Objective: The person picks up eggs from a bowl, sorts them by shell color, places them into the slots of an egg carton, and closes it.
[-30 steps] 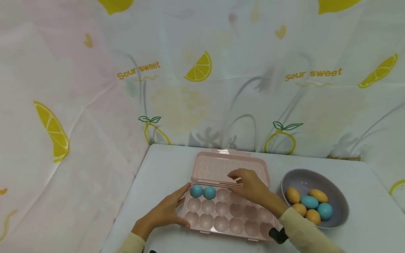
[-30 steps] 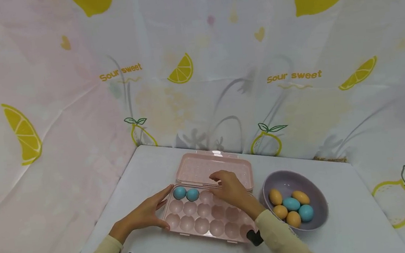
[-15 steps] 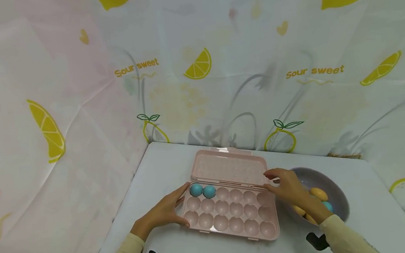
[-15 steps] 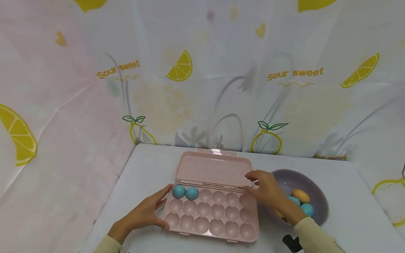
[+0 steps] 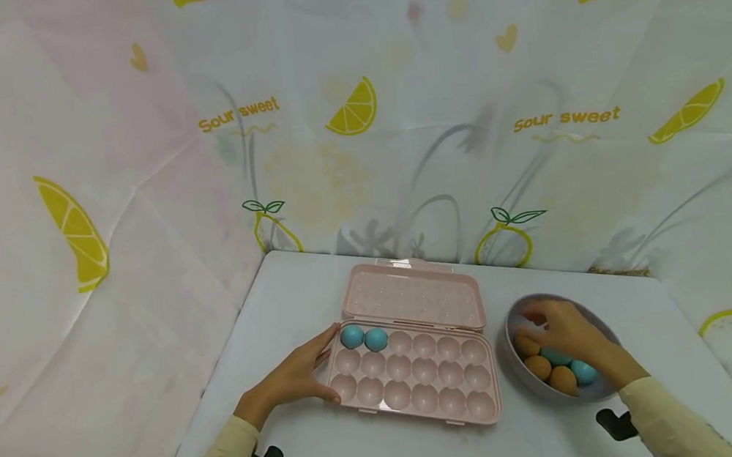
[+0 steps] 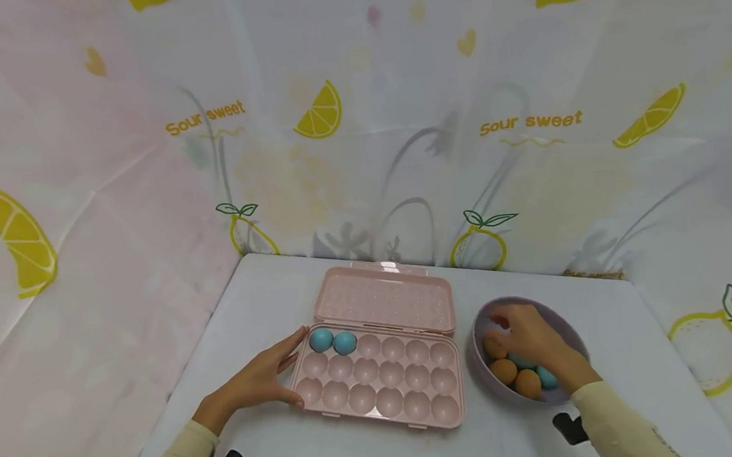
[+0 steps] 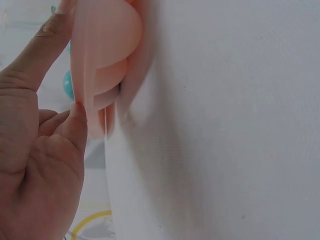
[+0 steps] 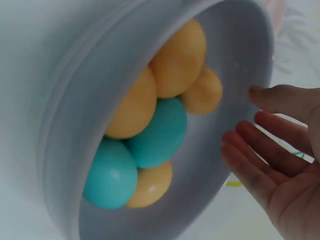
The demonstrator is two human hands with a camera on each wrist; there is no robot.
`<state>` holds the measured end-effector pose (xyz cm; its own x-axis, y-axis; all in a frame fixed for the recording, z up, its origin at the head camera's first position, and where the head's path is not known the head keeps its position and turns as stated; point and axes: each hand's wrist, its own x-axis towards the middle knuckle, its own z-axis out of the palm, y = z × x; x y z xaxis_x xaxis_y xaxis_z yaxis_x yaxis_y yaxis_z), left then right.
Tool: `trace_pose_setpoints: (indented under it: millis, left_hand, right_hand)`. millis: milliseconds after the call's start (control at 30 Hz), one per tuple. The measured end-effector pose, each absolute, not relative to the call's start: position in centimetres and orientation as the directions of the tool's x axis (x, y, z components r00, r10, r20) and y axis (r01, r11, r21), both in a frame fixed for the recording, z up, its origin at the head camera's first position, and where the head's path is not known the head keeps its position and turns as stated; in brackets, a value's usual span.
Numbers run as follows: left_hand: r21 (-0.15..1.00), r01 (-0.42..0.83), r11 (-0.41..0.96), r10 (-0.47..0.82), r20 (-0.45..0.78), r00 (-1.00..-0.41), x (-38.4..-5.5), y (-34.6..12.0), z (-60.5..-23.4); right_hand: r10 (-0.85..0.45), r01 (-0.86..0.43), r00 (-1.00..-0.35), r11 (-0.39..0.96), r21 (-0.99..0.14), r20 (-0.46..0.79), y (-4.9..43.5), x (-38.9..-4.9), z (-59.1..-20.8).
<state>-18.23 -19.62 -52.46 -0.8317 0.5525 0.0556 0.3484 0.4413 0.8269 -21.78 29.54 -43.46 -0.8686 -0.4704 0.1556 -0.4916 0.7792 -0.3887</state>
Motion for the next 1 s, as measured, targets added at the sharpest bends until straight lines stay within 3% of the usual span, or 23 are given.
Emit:
trace_pose_setpoints:
  millis: [400, 1000]
  left_hand:
    - [0.818, 0.349, 0.457, 0.551, 0.048, -0.833, -18.3, -19.5, -52.4]
    - [0.816, 0.341, 0.467, 0.551, 0.034, -0.834, -18.2, -19.3, -52.2]
  right_hand:
    - [-0.451, -0.381, -0.888, 0.83, -0.408, -0.087, 32.5, -21.6, -44.3]
    - [-0.446, -0.356, -0.883, 0.84, -0.41, -0.148, 32.8, -21.3, -46.0]
